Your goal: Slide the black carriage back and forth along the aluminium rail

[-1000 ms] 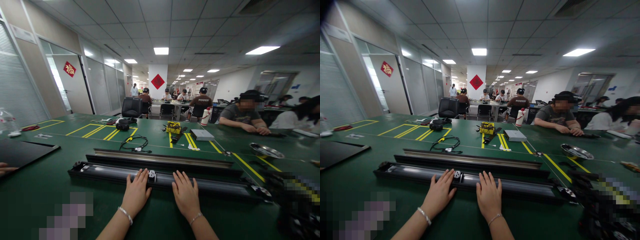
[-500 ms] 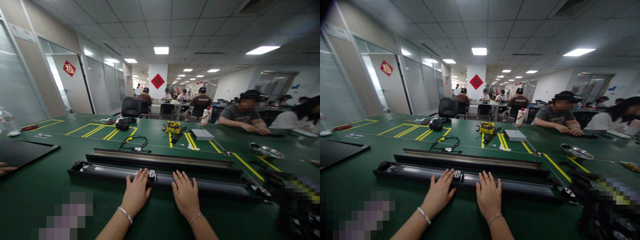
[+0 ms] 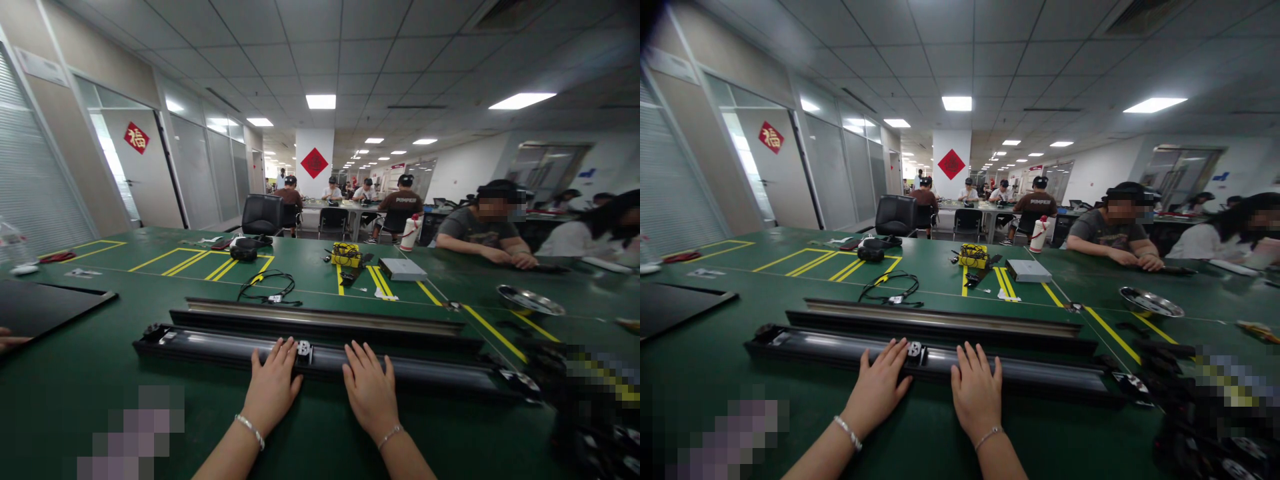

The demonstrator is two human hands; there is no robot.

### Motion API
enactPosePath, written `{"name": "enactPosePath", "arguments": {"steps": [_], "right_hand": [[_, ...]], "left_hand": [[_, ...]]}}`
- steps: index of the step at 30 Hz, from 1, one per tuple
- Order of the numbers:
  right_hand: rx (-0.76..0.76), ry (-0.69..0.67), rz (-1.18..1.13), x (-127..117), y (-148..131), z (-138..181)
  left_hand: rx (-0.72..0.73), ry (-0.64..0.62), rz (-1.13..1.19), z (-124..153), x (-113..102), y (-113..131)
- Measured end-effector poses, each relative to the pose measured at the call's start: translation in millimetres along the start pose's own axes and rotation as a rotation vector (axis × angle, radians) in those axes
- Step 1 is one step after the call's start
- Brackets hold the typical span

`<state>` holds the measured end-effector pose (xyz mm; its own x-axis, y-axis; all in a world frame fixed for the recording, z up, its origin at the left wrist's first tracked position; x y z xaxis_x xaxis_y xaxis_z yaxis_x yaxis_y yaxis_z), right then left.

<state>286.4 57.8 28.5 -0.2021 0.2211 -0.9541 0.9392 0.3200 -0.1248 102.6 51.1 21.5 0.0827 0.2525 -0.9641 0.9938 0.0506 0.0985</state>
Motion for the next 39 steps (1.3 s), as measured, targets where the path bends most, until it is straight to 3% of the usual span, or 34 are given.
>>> {"name": "enactPosePath", "arguments": {"steps": [39], "right_hand": [[-0.009,0.023,-0.007,1.0,-0.1,-0.6]], "left_hand": [[0.0,-0.015,-0.014,1.3,0.7,5.0]]}}
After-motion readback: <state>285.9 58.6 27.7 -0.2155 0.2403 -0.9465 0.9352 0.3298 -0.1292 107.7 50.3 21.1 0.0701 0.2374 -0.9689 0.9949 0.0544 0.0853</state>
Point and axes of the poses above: each hand's wrist, its own z-axis away from the middle knuckle, its own x-axis out of the palm, y = z × x, the point moved 8 cm from there along -z, towards the middle knuckle, and after that the axes turned 12 degrees about -x, right-handed, at the moved point
